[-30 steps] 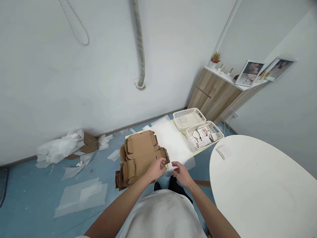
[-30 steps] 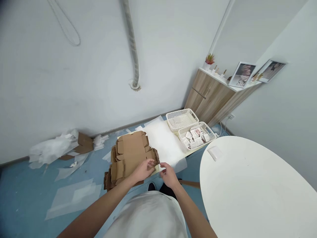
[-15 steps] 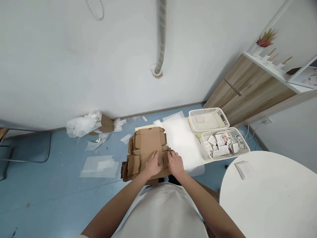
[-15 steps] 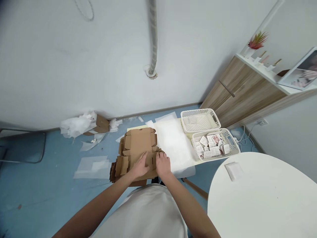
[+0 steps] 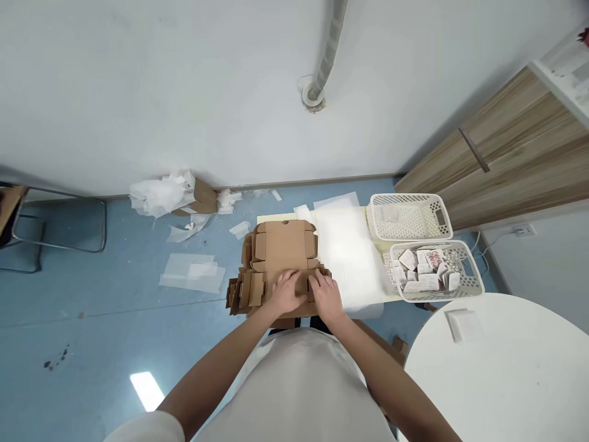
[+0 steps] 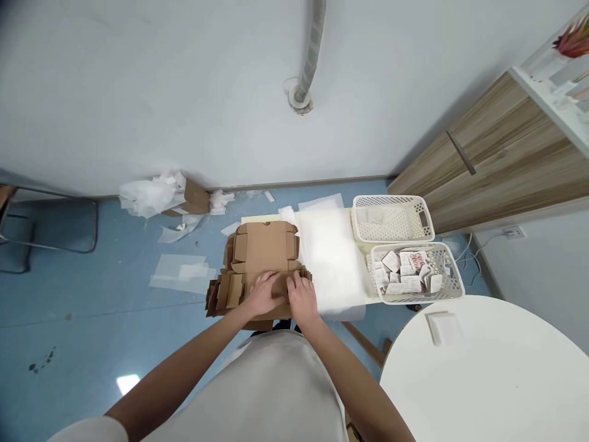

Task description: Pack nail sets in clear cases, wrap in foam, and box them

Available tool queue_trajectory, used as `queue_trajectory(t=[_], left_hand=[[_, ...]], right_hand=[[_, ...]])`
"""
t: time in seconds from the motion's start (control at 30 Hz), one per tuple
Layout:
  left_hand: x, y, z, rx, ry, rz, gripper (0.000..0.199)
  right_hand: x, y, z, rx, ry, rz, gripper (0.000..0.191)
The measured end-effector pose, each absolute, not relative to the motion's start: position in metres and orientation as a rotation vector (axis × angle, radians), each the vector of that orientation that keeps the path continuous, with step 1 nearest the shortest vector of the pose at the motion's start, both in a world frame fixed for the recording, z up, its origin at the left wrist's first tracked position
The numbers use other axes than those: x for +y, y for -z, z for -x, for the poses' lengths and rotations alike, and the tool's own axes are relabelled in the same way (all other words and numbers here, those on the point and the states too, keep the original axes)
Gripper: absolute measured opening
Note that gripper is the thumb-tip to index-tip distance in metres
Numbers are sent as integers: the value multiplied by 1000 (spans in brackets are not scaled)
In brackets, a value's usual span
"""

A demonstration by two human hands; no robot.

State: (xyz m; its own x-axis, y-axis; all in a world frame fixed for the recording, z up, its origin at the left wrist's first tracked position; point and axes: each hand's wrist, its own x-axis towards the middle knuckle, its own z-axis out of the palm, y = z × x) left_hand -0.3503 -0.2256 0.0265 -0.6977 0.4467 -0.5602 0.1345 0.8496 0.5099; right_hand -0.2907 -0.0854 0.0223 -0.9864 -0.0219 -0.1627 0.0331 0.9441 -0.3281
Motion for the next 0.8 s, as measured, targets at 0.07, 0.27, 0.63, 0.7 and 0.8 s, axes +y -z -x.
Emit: queue_trajectory(t=[0.07,0.27,0.63,0.7,0.8], left_hand=[[-230,-26,351,2292,-602,-455,75],[-241,-19,343,2261,-710,-527,88],[-269,-54,316,2357,-729,-631,91],[-273,-61,315,2414,-777,-655,75],[-276,-68,317,2491,-880,-705,43]], right_hand=[[-87,-20,293,2939,586,-92,50],[-92,-16,286,2725,742,-402,76],[-72,-36,289,2071,1928,-970,28],[-74,-51,293,1801,2237,-941,27],[-79,-75,294,1655,2433,-888,27]])
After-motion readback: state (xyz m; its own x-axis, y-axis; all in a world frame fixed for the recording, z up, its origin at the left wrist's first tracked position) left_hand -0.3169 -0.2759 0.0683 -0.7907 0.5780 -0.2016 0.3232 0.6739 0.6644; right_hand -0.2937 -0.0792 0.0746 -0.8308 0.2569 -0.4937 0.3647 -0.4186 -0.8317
